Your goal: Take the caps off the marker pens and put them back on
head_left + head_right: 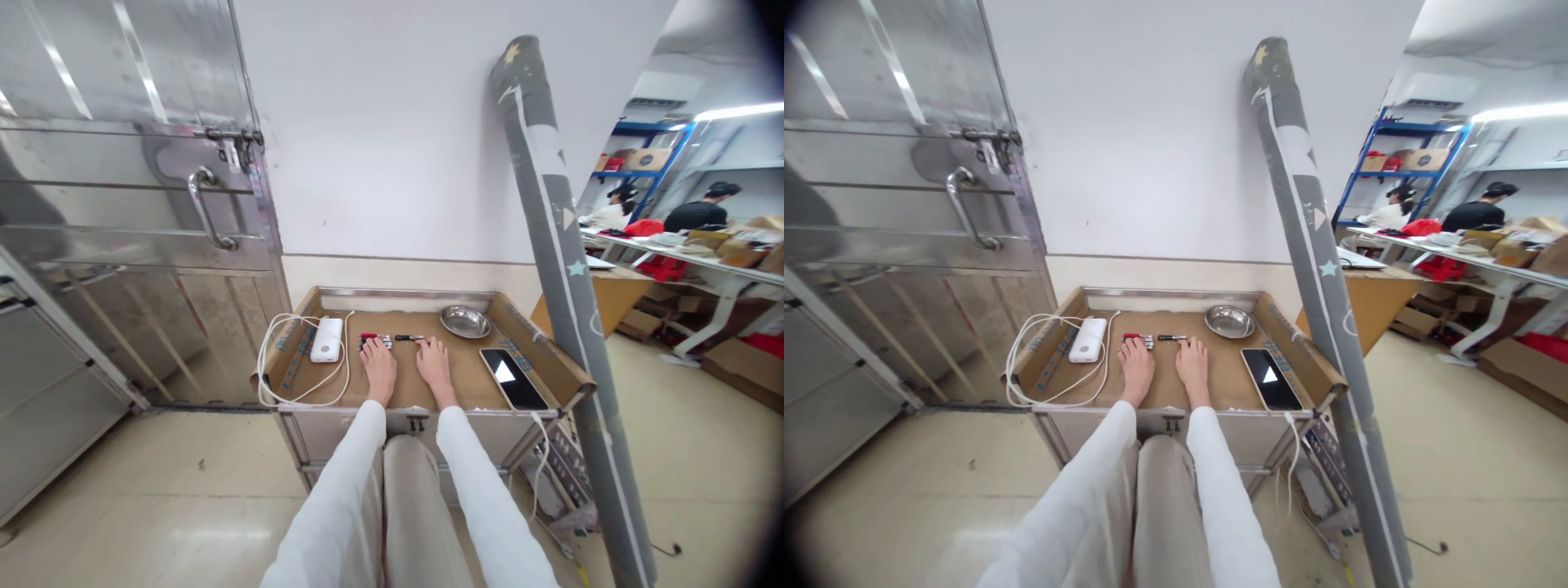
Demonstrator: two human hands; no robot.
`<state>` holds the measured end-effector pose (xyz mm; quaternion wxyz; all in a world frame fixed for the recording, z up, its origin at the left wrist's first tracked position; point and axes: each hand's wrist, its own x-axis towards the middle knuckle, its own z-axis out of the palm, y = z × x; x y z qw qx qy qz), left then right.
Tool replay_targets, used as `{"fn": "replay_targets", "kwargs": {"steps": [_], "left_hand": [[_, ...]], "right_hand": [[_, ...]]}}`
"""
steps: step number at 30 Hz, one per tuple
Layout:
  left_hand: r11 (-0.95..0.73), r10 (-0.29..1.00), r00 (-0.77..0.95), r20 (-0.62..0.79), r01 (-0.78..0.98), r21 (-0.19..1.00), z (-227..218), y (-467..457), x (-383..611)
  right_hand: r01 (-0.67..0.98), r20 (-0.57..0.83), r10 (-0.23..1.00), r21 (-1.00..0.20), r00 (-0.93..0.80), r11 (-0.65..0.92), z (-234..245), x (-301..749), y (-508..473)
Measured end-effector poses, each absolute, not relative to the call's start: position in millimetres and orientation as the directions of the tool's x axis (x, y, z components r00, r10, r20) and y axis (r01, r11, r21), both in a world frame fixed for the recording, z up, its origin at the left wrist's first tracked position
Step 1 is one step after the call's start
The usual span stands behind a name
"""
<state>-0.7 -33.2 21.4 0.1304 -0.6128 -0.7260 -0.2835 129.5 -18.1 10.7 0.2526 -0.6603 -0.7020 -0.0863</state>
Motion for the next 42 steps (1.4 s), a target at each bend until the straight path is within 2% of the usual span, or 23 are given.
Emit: {"fn": "replay_targets", "kwargs": {"steps": [7, 14, 19, 22, 25, 27, 29, 34, 38, 42], "left_hand": [[0.101, 0.829, -0.224, 0.512, 0.961, 0.256, 21.4, -33.5, -1.4], [0.095, 0.836, -0.213, 0.505, 0.964, 0.249, 20.9, -31.3, -3.0], [0.085, 0.853, -0.191, 0.486, 0.969, 0.231, 18.1, -28.8, -3.6], [0.008, 0.870, -0.112, 0.481, 0.977, 0.214, 16.1, -25.9, -3.2], [-0.186, 0.889, 0.067, 0.453, 0.957, 0.223, 17.9, -23.5, -2.2], [-0.317, 0.888, 0.188, 0.420, 0.911, 0.263, 20.7, -23.1, -1.5], [-0.386, 0.882, 0.238, 0.406, 0.860, 0.335, 23.4, -23.5, -1.3], [-0.483, 0.830, 0.175, 0.530, 0.700, 0.526, 25.3, -23.6, -2.3], [-0.540, 0.780, 0.088, 0.620, 0.595, 0.595, 26.3, -23.3, -2.5], [-0.557, 0.780, 0.082, 0.620, 0.542, 0.629, 28.0, -24.1, -2.3]], "right_hand": [[0.908, 0.434, 0.887, -0.292, -0.156, 0.302, 15.1, 127.9, -13.9], [0.925, 0.419, 0.898, -0.275, -0.131, 0.263, 15.2, 126.8, -14.7], [0.904, 0.420, 0.897, -0.318, -0.137, 0.287, 15.7, 127.2, -15.2], [0.883, 0.442, 0.888, -0.355, -0.130, 0.306, 16.3, 127.2, -16.1], [0.857, 0.473, 0.864, -0.361, -0.172, 0.368, 17.1, 127.2, -17.7], [0.848, 0.498, 0.846, -0.352, -0.189, 0.397, 17.1, 127.5, -18.3], [0.852, 0.513, 0.838, -0.341, -0.187, 0.398, 16.1, 128.1, -17.9], [0.860, 0.493, 0.853, -0.349, -0.170, 0.373, 9.0, 130.1, -12.4], [0.842, 0.508, 0.846, -0.376, -0.161, 0.386, 3.0, 131.5, -6.8], [0.798, 0.543, 0.821, -0.410, -0.174, 0.441, -0.5, 132.6, -3.0]]}}
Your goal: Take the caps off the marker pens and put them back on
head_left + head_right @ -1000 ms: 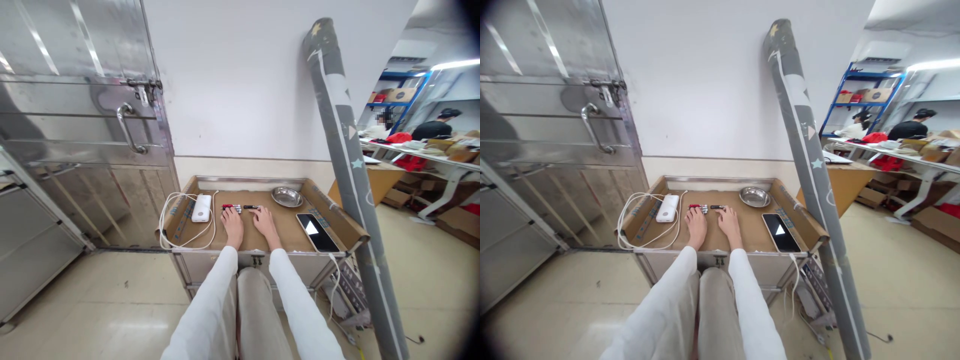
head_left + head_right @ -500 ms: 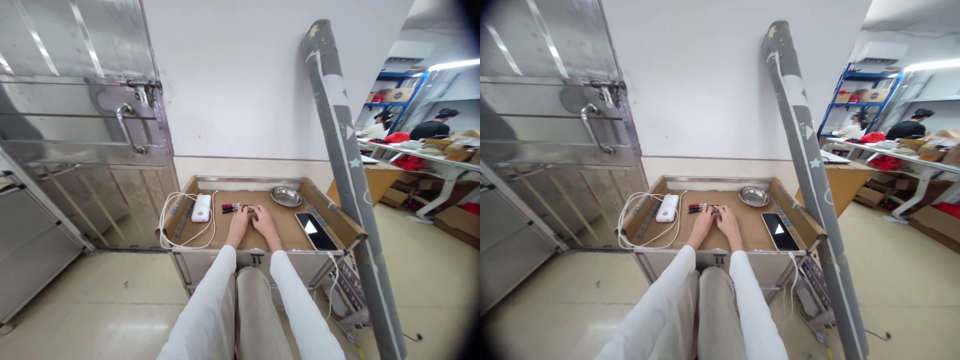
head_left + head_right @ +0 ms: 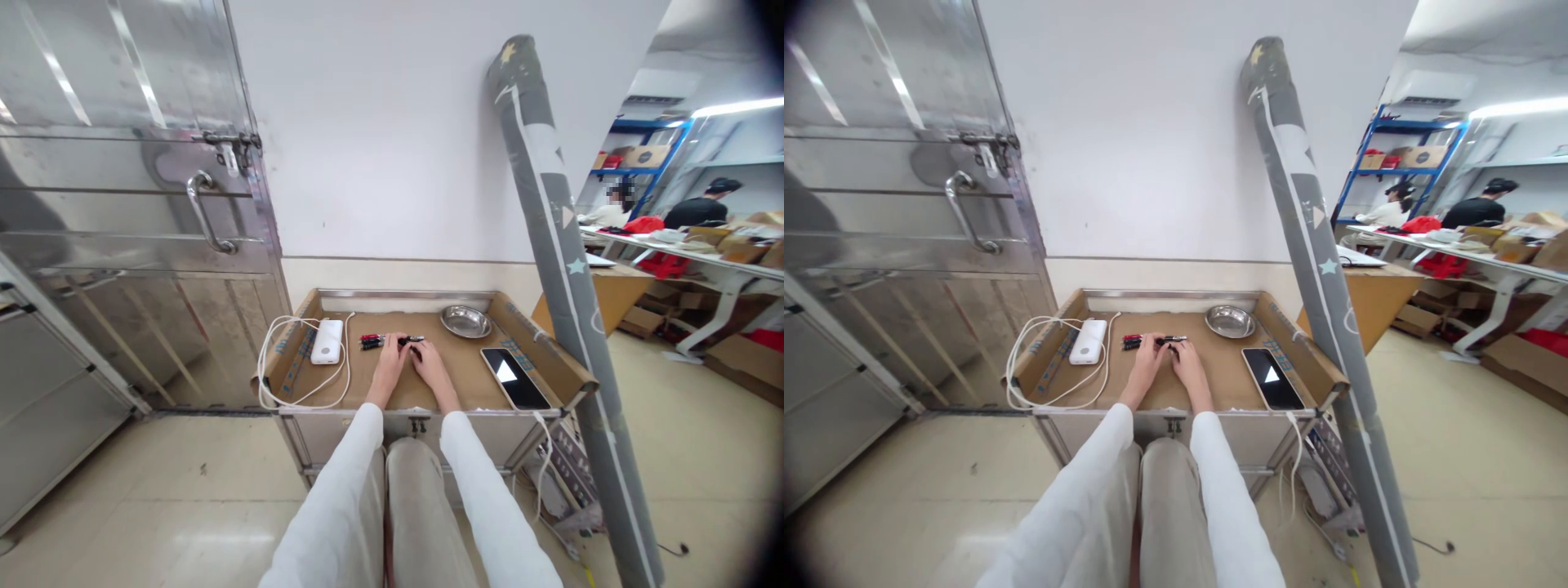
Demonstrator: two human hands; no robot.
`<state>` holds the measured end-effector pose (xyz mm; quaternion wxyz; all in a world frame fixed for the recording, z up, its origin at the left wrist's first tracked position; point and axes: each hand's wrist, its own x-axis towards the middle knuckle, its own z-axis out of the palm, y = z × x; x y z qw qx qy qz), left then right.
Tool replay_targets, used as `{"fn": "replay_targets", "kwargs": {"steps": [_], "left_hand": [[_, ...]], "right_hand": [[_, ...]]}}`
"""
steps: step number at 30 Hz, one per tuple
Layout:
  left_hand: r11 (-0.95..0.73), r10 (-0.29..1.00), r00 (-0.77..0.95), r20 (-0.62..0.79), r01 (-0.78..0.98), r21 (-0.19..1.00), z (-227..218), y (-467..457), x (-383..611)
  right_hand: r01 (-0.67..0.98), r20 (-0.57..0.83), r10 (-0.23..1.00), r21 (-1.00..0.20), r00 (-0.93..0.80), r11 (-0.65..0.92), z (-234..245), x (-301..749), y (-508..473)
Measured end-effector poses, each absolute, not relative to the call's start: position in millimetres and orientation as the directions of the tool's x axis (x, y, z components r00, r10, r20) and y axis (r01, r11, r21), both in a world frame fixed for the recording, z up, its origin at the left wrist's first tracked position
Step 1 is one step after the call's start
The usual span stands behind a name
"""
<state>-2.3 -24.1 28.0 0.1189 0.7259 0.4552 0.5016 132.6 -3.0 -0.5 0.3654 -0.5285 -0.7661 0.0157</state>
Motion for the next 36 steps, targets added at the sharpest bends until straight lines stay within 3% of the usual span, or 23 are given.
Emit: {"fn": "replay_targets", "kwargs": {"steps": [15, 36], "left_hand": [[-0.578, 0.720, -0.010, 0.694, 0.546, 0.607, 30.5, -27.9, -5.1], [-0.580, 0.699, -0.045, 0.714, 0.549, 0.602, 30.0, -28.3, -3.2]], "right_hand": [[0.674, 0.505, 0.858, -0.601, -0.097, 0.430, -1.7, 134.9, -4.0], [0.818, 0.466, 0.883, -0.487, -0.054, 0.307, 4.8, 132.6, -10.4]]}}
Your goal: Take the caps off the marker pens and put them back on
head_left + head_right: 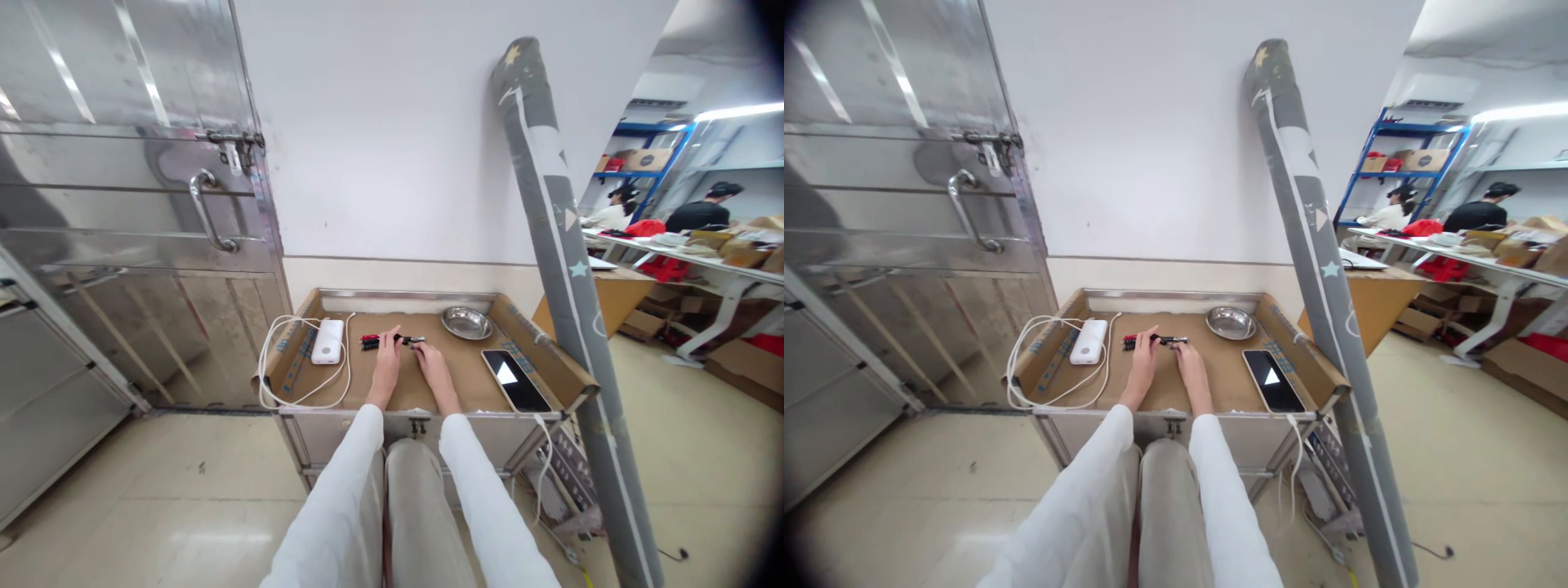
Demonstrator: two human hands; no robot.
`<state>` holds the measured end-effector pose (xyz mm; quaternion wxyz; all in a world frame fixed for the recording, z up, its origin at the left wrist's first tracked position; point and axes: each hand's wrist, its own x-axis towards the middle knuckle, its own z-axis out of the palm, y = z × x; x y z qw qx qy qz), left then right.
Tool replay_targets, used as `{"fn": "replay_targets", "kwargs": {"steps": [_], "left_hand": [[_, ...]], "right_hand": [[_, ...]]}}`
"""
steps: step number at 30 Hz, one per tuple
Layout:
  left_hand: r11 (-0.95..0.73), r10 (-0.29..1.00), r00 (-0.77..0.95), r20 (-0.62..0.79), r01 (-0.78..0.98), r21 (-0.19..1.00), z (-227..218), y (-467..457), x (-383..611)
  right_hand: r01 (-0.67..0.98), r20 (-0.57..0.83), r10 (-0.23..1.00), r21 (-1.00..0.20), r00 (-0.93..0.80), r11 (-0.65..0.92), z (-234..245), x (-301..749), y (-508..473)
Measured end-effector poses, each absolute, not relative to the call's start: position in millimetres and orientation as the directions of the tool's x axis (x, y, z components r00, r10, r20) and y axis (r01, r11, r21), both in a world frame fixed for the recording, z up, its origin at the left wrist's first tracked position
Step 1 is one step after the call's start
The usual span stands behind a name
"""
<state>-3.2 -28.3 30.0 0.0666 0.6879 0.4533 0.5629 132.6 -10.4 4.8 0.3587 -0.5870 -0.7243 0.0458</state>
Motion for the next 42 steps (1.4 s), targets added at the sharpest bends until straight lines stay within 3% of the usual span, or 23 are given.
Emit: {"fn": "replay_targets", "kwargs": {"steps": [42], "left_hand": [[-0.569, 0.697, -0.109, 0.708, 0.517, 0.640, 32.4, -28.0, -6.9]], "right_hand": [[0.672, 0.503, 0.862, -0.615, -0.069, 0.412, 9.9, 133.9, -11.9]]}}
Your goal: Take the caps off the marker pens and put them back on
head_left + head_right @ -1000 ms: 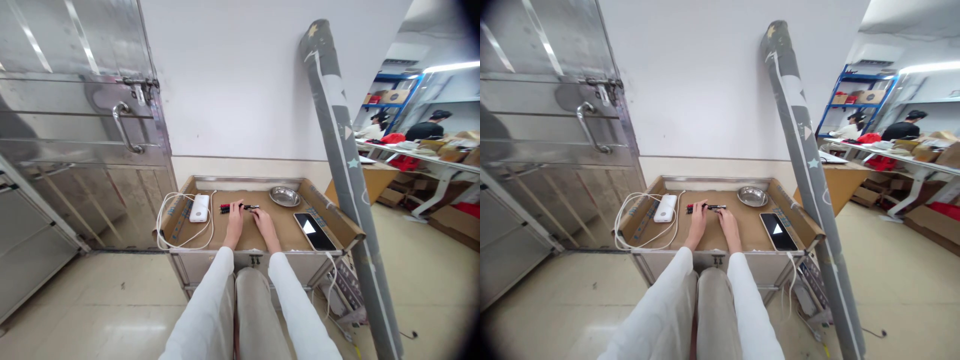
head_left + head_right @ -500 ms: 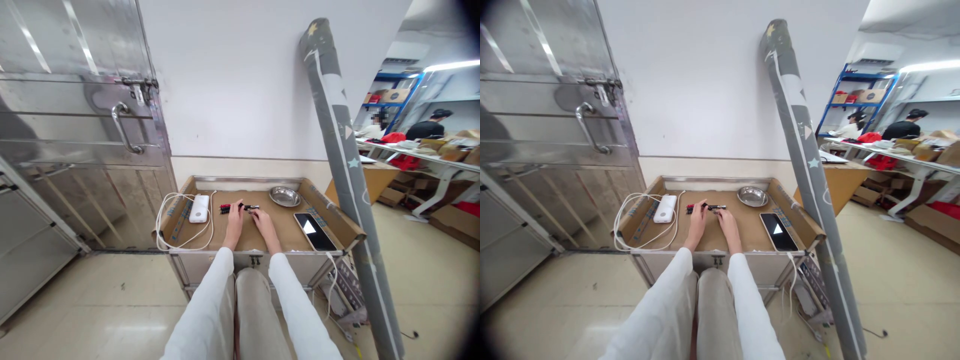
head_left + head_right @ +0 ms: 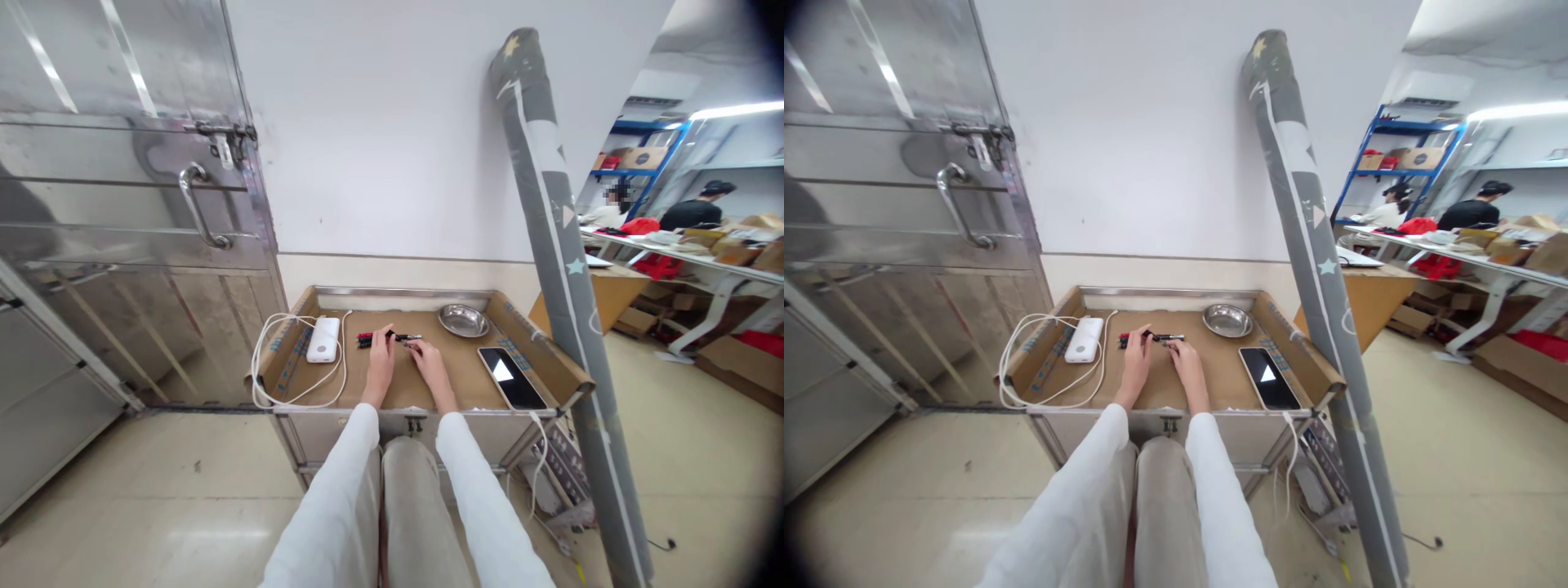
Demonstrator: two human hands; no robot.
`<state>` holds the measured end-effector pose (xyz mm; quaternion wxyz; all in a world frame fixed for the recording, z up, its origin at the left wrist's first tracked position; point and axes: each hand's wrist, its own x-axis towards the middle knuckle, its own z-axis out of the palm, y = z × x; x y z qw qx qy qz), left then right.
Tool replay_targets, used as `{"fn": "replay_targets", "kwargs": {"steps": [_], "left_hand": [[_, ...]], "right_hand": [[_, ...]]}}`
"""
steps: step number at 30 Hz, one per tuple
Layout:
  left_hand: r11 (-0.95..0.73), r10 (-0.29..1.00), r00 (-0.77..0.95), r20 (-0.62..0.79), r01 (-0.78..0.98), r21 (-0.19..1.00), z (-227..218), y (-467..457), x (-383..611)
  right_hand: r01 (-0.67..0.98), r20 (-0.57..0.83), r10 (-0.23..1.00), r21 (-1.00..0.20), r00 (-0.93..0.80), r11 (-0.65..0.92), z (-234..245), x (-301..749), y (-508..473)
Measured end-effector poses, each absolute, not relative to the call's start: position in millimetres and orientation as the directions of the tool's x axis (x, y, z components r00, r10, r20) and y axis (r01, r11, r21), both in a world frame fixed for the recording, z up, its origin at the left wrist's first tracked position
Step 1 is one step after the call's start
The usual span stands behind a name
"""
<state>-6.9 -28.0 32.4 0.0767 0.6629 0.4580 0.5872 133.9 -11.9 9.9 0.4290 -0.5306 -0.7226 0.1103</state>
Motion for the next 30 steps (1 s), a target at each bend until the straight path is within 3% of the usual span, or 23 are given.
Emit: {"fn": "replay_targets", "kwargs": {"steps": [7, 12, 16, 20, 24, 30], "left_hand": [[-0.576, 0.680, -0.123, 0.723, 0.520, 0.630, 30.7, -26.7, -7.2], [-0.570, 0.709, -0.117, 0.696, 0.486, 0.662, 25.1, -23.2, -7.9], [-0.575, 0.796, 0.107, 0.596, 0.442, 0.688, 15.8, -17.3, -7.3], [-0.597, 0.795, 0.313, 0.520, 0.557, 0.577, 13.1, -15.5, -6.3], [-0.564, 0.795, 0.296, 0.529, 0.683, 0.465, 14.0, -15.6, -5.4], [-0.498, 0.817, 0.194, 0.543, 0.711, 0.497, 7.9, -5.1, -0.4]], "right_hand": [[0.716, 0.508, 0.861, -0.596, -0.013, 0.363, 10.4, 134.7, -15.7], [0.779, 0.513, 0.841, -0.594, 0.173, 0.202, 10.1, 137.8, -18.1], [0.778, 0.554, 0.792, -0.604, 0.254, 0.173, 9.8, 138.9, -18.9], [0.810, 0.573, 0.782, -0.564, 0.245, 0.159, 11.0, 137.8, -20.0], [0.865, 0.594, 0.781, -0.480, 0.194, 0.151, 11.8, 137.1, -20.3], [0.888, 0.591, 0.798, -0.424, 0.121, 0.180, 12.6, 136.4, -20.5]]}}
